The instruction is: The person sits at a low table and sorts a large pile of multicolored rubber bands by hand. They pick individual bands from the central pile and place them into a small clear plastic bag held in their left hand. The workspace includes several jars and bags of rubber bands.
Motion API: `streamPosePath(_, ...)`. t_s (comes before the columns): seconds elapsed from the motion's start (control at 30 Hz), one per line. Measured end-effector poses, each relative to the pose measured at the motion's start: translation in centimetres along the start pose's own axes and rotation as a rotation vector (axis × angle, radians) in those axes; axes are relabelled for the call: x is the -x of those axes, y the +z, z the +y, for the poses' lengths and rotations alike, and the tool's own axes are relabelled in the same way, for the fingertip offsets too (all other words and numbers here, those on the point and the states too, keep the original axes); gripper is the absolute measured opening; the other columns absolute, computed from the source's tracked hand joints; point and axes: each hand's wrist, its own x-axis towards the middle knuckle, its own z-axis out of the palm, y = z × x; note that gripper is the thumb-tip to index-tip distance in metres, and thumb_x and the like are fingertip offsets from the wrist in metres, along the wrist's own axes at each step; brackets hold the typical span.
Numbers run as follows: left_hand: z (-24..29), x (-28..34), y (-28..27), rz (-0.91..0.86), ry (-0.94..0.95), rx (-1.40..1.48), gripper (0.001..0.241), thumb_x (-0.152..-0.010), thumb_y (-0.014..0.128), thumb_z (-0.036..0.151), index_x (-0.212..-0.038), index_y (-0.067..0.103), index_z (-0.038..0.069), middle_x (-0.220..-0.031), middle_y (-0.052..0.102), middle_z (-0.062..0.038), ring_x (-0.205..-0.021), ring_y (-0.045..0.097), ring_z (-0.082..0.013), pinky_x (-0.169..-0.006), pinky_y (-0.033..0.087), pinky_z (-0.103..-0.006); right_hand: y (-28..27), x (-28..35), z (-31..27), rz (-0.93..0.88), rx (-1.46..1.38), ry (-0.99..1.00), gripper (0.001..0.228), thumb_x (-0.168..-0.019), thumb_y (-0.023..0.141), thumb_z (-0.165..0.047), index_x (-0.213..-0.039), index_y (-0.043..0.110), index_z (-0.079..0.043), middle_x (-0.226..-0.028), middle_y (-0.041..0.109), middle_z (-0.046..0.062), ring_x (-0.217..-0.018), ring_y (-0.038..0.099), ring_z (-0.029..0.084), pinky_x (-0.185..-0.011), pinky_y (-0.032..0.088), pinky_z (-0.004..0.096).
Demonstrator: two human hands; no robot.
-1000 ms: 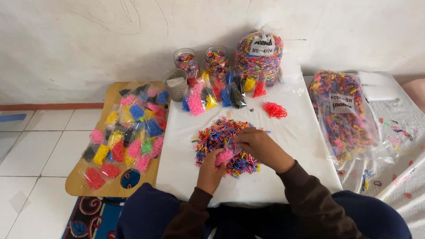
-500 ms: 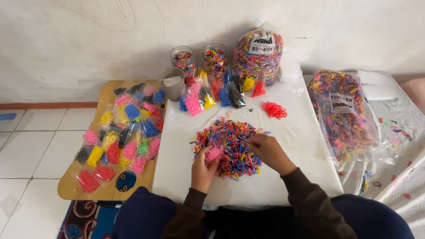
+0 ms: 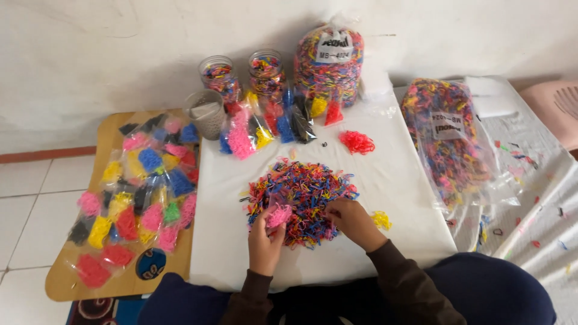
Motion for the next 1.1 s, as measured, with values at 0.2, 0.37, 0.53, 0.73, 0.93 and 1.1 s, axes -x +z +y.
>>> streamPosePath(0.2, 0.6, 0.0, -0.2, -0.009, 0.038, -0.022, 0.043, -0.094, 0.068, 0.019, -0.135, 0.059, 0.009, -0.131, 0.066, -0.011, -0.117, 0.068, -0.0245, -0.083, 0.064, -0.0302, -3.0, 0.7, -2.9, 0.111, -0.301, 0.197, 0.013, -0.092, 0.075, -0.021, -0.095, 0.081, -0.011, -0.082, 0.076, 0.002, -0.07, 0.064, 0.012, -0.066, 0.051, 0.028)
streamPosePath(0.37, -1.0, 0.4, 0.6, 0.011, 0.114, -0.057, 0.045, -0.092, 0.071, 0.019, -0.134, 0.059, 0.009, -0.128, 0.067, -0.013, -0.115, 0.068, -0.0276, -0.081, 0.063, -0.0317, -4.3, 1.1, -4.8, 0.123, -0.67, 0.391, 0.021, -0.093, 0.073, -0.016, -0.106, 0.081, -0.003, -0.088, 0.079, 0.009, -0.08, 0.075, 0.016, -0.078, 0.06, 0.028)
streamPosePath(0.53, -0.6, 1.0, 0.6, -0.012, 0.159, -0.085, 0.041, -0.094, 0.069, 0.018, -0.134, 0.059, 0.011, -0.127, 0.069, -0.009, -0.114, 0.069, -0.026, -0.088, 0.058, -0.0351, -3.5, 1.3, -4.4, 0.129, -0.818, 0.4, 0.016, -0.095, 0.069, -0.009, -0.105, 0.079, -0.001, -0.089, 0.074, 0.007, -0.081, 0.073, 0.018, -0.082, 0.061, 0.029)
streamPosePath(0.73, -0.9, 1.4, 0.8, -0.012, 0.179, -0.098, 0.044, -0.094, 0.069, 0.014, -0.136, 0.057, 0.011, -0.126, 0.066, -0.013, -0.113, 0.068, -0.0271, -0.085, 0.061, -0.0351, -2.1, 1.1, -3.7, 0.099, -0.953, 0.304, 0.011, -0.094, 0.071, -0.008, -0.099, 0.075, 0.001, -0.084, 0.075, 0.013, -0.082, 0.075, 0.022, -0.084, 0.063, 0.034)
streamPosePath(0.93, -0.9, 1.5, 1.0, -0.009, 0.216, -0.121, 0.041, -0.095, 0.069, 0.013, -0.134, 0.057, 0.007, -0.125, 0.066, -0.014, -0.114, 0.066, -0.0291, -0.091, 0.058, -0.0385, -2.3, 1.2, -4.7, 0.101, -0.856, 0.34, 0.018, -0.095, 0.069, -0.01, -0.108, 0.079, -0.003, -0.105, 0.075, 0.006, -0.093, 0.065, 0.014, -0.086, 0.051, 0.03)
streamPosePath(1.1, 0.7, 1.6, 0.5, -0.051, 0.192, -0.077, 0.042, -0.094, 0.066, 0.008, -0.135, 0.058, 0.009, -0.125, 0.065, -0.013, -0.115, 0.065, -0.0284, -0.092, 0.055, -0.0386, -3.5, 1.3, -7.9, 0.168, -0.749, 0.179, 0.018, -0.094, 0.07, -0.01, -0.108, 0.081, -0.006, -0.109, 0.073, 0.002, -0.091, 0.064, 0.011, -0.081, 0.051, 0.026)
